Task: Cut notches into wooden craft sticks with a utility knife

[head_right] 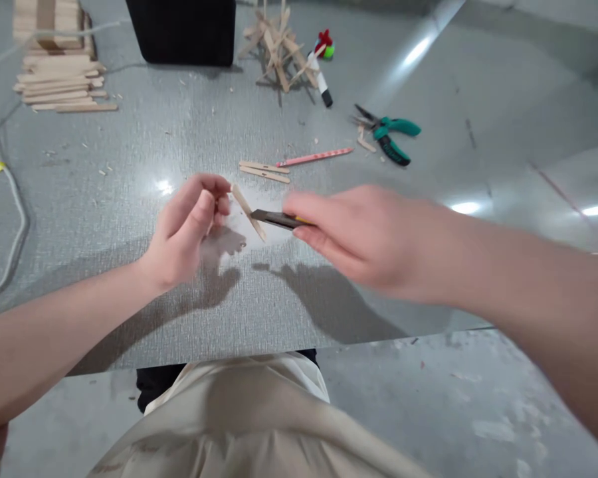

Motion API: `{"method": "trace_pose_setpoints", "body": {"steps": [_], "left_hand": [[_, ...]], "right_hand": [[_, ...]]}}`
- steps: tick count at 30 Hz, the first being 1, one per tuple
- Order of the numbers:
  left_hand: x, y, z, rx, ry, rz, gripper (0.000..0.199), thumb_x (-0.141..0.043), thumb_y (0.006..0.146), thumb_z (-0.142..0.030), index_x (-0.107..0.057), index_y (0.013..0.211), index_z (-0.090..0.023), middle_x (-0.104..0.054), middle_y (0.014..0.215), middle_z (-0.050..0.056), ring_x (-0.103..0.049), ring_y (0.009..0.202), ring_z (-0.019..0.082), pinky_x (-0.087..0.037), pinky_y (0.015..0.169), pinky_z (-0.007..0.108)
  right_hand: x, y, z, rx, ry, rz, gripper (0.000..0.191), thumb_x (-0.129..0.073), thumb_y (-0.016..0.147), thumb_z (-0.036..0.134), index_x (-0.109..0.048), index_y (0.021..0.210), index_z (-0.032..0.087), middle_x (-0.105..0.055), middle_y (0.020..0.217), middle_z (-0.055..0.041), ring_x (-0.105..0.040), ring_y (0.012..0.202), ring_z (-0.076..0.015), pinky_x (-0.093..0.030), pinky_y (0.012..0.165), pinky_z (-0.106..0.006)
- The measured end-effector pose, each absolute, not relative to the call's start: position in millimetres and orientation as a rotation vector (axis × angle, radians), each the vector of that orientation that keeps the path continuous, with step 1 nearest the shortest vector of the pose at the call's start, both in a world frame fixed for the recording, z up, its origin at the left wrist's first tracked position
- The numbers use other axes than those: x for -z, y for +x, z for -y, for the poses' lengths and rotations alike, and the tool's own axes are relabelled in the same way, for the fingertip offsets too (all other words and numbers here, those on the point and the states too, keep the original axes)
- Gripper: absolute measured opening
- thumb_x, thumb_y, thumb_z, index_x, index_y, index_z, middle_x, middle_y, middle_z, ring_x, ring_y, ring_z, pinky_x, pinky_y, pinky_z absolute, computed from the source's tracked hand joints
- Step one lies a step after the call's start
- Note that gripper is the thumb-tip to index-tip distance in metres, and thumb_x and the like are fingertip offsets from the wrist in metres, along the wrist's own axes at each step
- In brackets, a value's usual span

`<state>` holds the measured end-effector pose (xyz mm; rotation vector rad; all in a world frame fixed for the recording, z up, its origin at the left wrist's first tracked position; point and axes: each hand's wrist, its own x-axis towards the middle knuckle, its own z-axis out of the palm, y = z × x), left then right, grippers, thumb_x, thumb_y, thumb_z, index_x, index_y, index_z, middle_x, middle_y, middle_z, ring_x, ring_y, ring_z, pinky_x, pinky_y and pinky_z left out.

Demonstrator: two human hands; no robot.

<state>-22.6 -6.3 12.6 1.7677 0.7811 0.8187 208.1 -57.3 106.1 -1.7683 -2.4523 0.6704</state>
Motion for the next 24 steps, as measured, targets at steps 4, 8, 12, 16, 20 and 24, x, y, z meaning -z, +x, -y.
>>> {"method": "trace_pose_setpoints", "body": {"steps": [4, 8, 12, 16, 20, 24], "left_hand": [[-3.9, -22.7, 15.2, -0.825, 1.841, -0.653, 0.041, -0.049, 0.098, -0.047, -0.045, 0.124, -0.016, -0.064, 0.111, 0.011, -0.063, 0.101, 0.019, -0.053, 0.084, 0.032], [-0.5, -19.7, 22.2, -0.704, 1.945, -0.666, 0.035, -0.049, 0.097, -0.041, -0.047, 0.12, -0.014, -0.07, 0.104, 0.009, -0.067, 0.092, 0.018, -0.053, 0.08, 0.031], [-6.3, -20.3, 24.5, -0.74, 1.962, -0.687, 0.024, -0.043, 0.099, -0.033, -0.055, 0.108, -0.014, -0.068, 0.081, 0.005, -0.064, 0.074, 0.015, -0.049, 0.071, 0.03], [-13.3, -19.7, 26.1, -0.673, 1.84, -0.563, 0.022, -0.043, 0.099, -0.034, -0.054, 0.097, -0.015, -0.068, 0.082, 0.005, -0.064, 0.071, 0.012, -0.05, 0.065, 0.025], [-18.9, -15.7, 24.3, -0.349, 1.081, -0.328, 0.03, -0.063, 0.092, -0.044, -0.053, 0.094, -0.016, -0.066, 0.079, 0.001, -0.062, 0.055, 0.008, -0.047, 0.049, 0.019], [-23.4, -14.6, 22.3, -0.175, 0.757, -0.268, 0.04, -0.075, 0.082, -0.049, -0.059, 0.085, -0.013, -0.059, 0.065, -0.004, -0.057, 0.047, 0.006, -0.044, 0.044, 0.018]], "right_hand": [[-92.4, 212.0, 73.4, -0.879, -1.809, 2.214, 0.02, -0.04, 0.1, 0.04, -0.051, 0.092, 0.025, -0.055, 0.061, 0.0041, -0.05, 0.05, -0.0129, -0.036, 0.046, -0.026], [-55.1, 201.7, 91.3, -1.169, -1.554, 1.802, 0.024, -0.043, 0.101, 0.042, -0.052, 0.114, 0.024, -0.058, 0.076, 0.0021, -0.057, 0.062, -0.0131, -0.047, 0.057, -0.027], [-28.6, 190.1, 103.6, -1.28, -1.396, 1.539, 0.015, -0.049, 0.1, 0.035, -0.052, 0.11, 0.024, -0.062, 0.088, 0.0003, -0.059, 0.065, -0.0122, -0.049, 0.058, -0.026], [-20.8, 185.5, 109.5, -1.305, -1.303, 1.532, 0.012, -0.047, 0.101, 0.033, -0.052, 0.106, 0.024, -0.064, 0.09, -0.0012, -0.061, 0.068, -0.0135, -0.051, 0.061, -0.028], [-18.5, 190.0, 115.1, -1.3, -1.247, 1.591, 0.018, -0.045, 0.1, 0.03, -0.053, 0.116, 0.025, -0.062, 0.083, -0.0002, -0.057, 0.063, -0.0135, -0.05, 0.054, -0.027], [-21.3, 196.1, 116.3, -1.237, -1.17, 1.735, 0.021, -0.045, 0.1, 0.035, -0.059, 0.111, 0.024, -0.06, 0.074, 0.0001, -0.054, 0.059, -0.0134, -0.045, 0.051, -0.026]]}}
